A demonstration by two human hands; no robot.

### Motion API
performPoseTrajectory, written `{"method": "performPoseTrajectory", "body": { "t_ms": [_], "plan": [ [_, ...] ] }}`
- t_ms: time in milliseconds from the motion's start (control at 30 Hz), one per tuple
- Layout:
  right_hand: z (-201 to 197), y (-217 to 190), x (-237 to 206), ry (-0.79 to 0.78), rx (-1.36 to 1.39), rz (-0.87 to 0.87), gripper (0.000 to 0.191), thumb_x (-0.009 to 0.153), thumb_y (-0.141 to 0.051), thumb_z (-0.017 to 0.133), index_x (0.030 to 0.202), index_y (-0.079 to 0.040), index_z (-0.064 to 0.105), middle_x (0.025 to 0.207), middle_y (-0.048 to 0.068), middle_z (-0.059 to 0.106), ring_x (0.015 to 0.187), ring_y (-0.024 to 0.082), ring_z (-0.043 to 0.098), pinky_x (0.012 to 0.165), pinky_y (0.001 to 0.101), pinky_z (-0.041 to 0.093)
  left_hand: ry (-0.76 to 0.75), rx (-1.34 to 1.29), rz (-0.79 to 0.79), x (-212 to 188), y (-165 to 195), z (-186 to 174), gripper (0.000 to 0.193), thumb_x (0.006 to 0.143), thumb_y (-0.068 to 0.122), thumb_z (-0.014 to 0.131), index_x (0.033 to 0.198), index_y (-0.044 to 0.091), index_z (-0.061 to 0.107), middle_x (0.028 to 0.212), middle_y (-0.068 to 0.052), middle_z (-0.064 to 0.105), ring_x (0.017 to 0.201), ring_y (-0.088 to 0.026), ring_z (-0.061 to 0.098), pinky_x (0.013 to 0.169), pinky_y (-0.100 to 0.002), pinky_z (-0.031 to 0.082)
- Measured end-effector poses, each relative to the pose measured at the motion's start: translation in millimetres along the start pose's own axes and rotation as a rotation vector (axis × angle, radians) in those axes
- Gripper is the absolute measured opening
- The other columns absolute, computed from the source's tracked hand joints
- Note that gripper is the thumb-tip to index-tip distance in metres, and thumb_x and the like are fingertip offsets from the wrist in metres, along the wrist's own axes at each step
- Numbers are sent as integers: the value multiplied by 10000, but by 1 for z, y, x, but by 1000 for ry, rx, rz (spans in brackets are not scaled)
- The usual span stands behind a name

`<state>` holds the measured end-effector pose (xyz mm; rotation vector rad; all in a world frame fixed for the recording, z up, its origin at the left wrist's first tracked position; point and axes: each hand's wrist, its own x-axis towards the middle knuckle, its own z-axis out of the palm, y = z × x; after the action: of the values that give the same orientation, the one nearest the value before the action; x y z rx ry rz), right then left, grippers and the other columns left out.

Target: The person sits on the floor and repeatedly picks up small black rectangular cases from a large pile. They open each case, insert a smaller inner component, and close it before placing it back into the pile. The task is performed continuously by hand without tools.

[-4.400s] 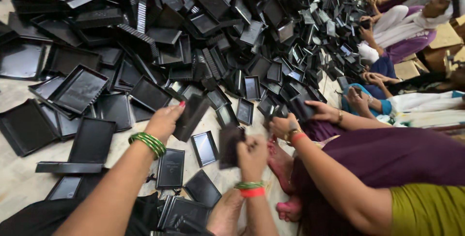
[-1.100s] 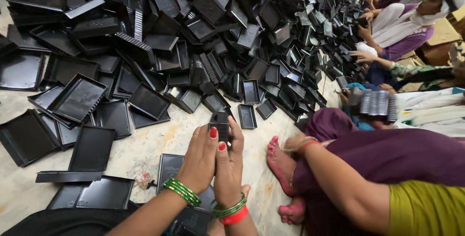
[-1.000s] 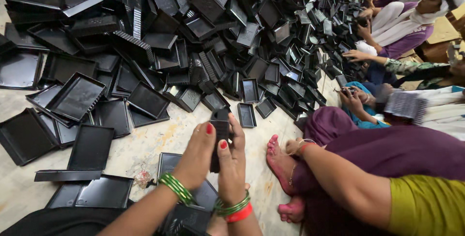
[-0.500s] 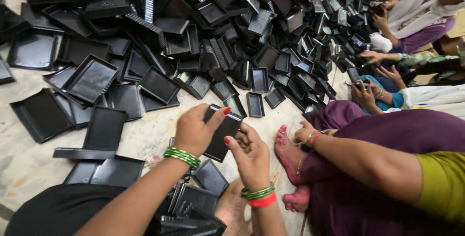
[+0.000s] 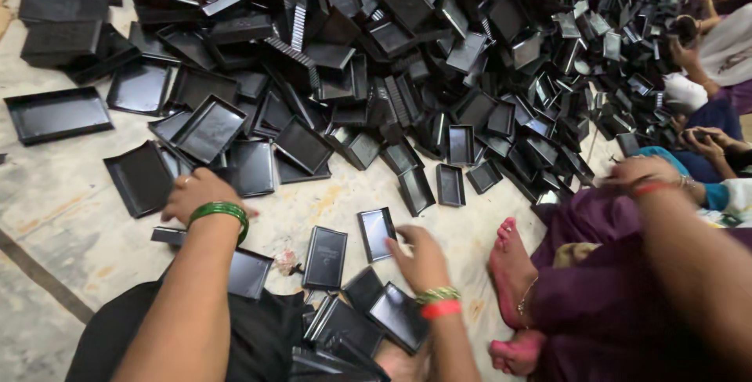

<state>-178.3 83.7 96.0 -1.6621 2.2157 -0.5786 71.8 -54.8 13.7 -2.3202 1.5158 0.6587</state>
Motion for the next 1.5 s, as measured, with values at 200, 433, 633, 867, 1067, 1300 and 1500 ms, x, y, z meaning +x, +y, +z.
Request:
{"method": "performPoseTrajectory", "body": {
  "t_ms": [200, 433, 633, 867, 1067, 1300, 1500],
  "plan": [
    [8, -102, 29, -229, 35, -124, 571, 804, -342, 825, 1271, -87, 619, 1219, 173, 661, 1066, 324, 658, 911, 427, 531, 131, -282, 55, -3, 15, -1, 789, 771, 313, 824, 1405, -10, 485, 1355, -290, 554, 1151, -418, 640, 926, -476, 527],
    [7, -155, 74, 218, 14, -468, 610, 788, -193, 727, 1349, -38, 545, 1276, 211, 572, 1189, 392, 548, 1037, 441, 454, -42, -772, 573, 17, 4, -18, 524, 838, 370, 794, 1220, 29, 682, 1070, -214, 727, 1040, -398, 702, 899, -457, 524],
    [-183, 10, 138, -520, -1721, -396, 359, 911, -218, 625, 1256, -120, 600, 1319, 103, 547, 1248, 320, 502, 1109, 432, 378, -615, -1041, 896, -8, 47, -5, 611, 782, 384, 771, 1322, 158, 593, 1175, -46, 734, 1065, -146, 689, 908, -329, 546],
    [-328, 296, 177, -945, -2071, -374, 184, 1055, -246, 507, 1147, -216, 663, 1370, -23, 518, 1318, 237, 448, 1193, 422, 290, -248, -817, 1068, -109, 104, 30, 647, 833, 541, 737, 1300, 107, 631, 1284, -177, 639, 1128, -346, 648, 949, -413, 501],
    [-370, 321, 181, -655, -2056, -395, 197, 982, -310, 546, 1157, -314, 636, 1067, -113, 641, 1218, 158, 478, 1203, 434, 286, -58, -576, 1320, -143, 102, 39, 1009, 696, 710, 846, 1214, -89, 514, 1221, -365, 538, 1180, -470, 529, 970, -493, 443],
    [-387, 304, 157, -411, -2339, -762, 495, 751, -1, 711, 1112, -302, 557, 1066, -52, 552, 1212, 251, 482, 1163, 484, 355, -246, -1156, 1165, -136, 109, 24, 1036, 729, 608, 799, 1404, -83, 424, 1150, -165, 658, 1058, -253, 646, 925, -383, 503],
    [-378, 303, 154, 52, -1910, -663, 597, 865, -132, 697, 1448, -214, 604, 1058, -21, 564, 1032, 224, 510, 851, 388, 425, -547, -1709, 848, -87, 108, 13, 481, 972, 413, 691, 1130, -41, 717, 796, -6, 605, 726, -109, 532, 654, -304, 460]
  ]
}}
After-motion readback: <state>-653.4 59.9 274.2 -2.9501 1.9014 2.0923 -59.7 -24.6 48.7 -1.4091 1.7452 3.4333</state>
